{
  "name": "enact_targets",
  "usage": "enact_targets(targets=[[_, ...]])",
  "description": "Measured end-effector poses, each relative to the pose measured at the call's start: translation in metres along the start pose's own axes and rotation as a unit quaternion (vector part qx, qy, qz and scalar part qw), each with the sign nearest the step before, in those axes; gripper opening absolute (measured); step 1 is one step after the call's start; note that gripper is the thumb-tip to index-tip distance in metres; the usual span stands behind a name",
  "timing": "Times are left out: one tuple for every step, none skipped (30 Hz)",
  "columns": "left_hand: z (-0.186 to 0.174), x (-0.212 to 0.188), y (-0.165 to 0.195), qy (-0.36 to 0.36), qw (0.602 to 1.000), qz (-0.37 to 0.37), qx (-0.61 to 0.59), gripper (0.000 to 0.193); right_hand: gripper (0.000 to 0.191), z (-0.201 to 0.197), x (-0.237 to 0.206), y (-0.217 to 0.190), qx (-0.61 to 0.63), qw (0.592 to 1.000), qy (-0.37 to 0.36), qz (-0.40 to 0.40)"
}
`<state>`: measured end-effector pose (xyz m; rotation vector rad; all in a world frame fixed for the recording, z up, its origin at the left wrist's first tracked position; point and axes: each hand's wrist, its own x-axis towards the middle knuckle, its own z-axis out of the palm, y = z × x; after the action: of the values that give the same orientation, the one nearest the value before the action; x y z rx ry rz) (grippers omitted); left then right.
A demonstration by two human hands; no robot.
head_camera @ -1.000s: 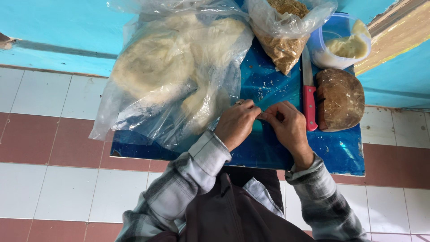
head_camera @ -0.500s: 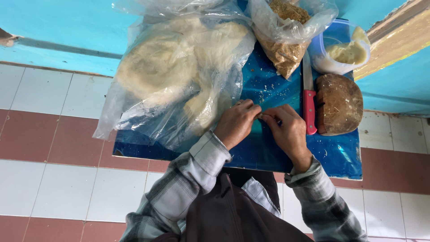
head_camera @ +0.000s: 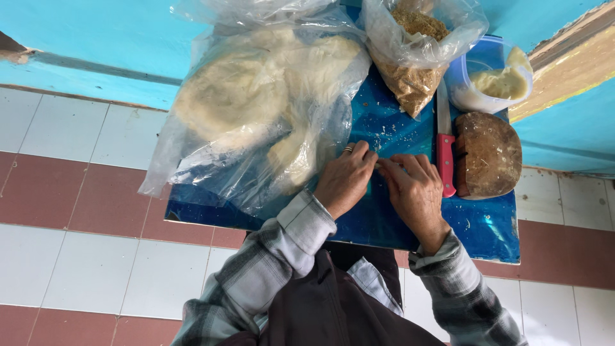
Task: The person sits at a small low table and folds triangular dough wrappers around a spoonful of brown filling, pinching the edges closed and setting the filled pastry aside. They repeatedly take dough pieces, add filling from a bag using a spoon, and fold them into stuffed pastries.
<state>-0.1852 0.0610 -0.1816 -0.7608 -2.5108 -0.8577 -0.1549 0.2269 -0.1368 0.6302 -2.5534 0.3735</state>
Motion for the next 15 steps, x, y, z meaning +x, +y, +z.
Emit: enact_targets(targets=[[-0.001,0.000,0.001,0.015,0.999,-0.014,-0.039,0.013,0.035,-0.003,0.000,-0.003,0.025,1.000,0.001,-0.001],[-0.004,0.001,0.002,0.031,0.996,-0.026,-0.078,0.012,0.042,-0.006,0.001,-0.008,0.050,0.999,0.004,-0.001],[-0.008,0.002,0.003,0.045,0.991,-0.038,-0.117,0.011,0.034,-0.010,0.002,-0.012,0.043,0.999,0.009,-0.003],[-0.015,0.001,0.006,0.043,0.985,-0.052,-0.160,0.009,0.026,-0.016,0.004,-0.017,0.035,0.999,0.012,-0.004],[-0.024,0.001,0.009,0.043,0.976,-0.064,-0.202,0.007,0.019,-0.022,0.008,-0.021,0.028,0.999,0.017,-0.007],[-0.035,0.000,0.012,0.043,0.966,-0.076,-0.243,0.007,0.019,-0.027,0.014,-0.025,0.021,0.999,0.031,-0.026],[-0.048,-0.005,0.017,0.062,0.966,-0.071,-0.240,0.010,0.019,-0.035,0.020,-0.028,0.015,0.998,0.042,-0.044],[-0.063,-0.011,0.022,0.083,0.966,-0.065,-0.236,0.013,0.019,-0.042,0.028,-0.030,0.008,0.996,0.054,-0.063],[-0.080,-0.018,0.025,0.107,0.965,-0.057,-0.232,0.017,0.016,-0.049,0.038,-0.030,0.020,0.996,0.061,-0.069],[-0.098,-0.030,0.026,0.139,0.966,-0.026,-0.219,0.022,0.013,-0.058,0.050,-0.026,0.034,0.994,0.067,-0.074],[-0.116,-0.045,0.025,0.170,0.964,0.006,-0.204,0.029,0.012,-0.064,0.063,-0.023,0.048,0.993,0.072,-0.080],[-0.135,-0.060,0.020,0.173,0.969,0.016,-0.176,0.031,0.009,-0.068,0.080,-0.019,0.056,0.991,0.101,-0.069],[-0.152,-0.075,0.013,0.175,0.973,0.029,-0.148,0.033,0.008,-0.067,0.101,-0.014,0.081,0.986,0.133,-0.063],[-0.165,-0.088,0.004,0.198,0.973,0.027,-0.115,0.030,0.007,-0.066,0.123,-0.008,0.105,0.979,0.166,-0.058],[-0.174,-0.100,-0.005,0.221,0.972,0.023,-0.081,0.026,0.004,-0.059,0.151,-0.002,0.149,0.967,0.198,-0.058]])
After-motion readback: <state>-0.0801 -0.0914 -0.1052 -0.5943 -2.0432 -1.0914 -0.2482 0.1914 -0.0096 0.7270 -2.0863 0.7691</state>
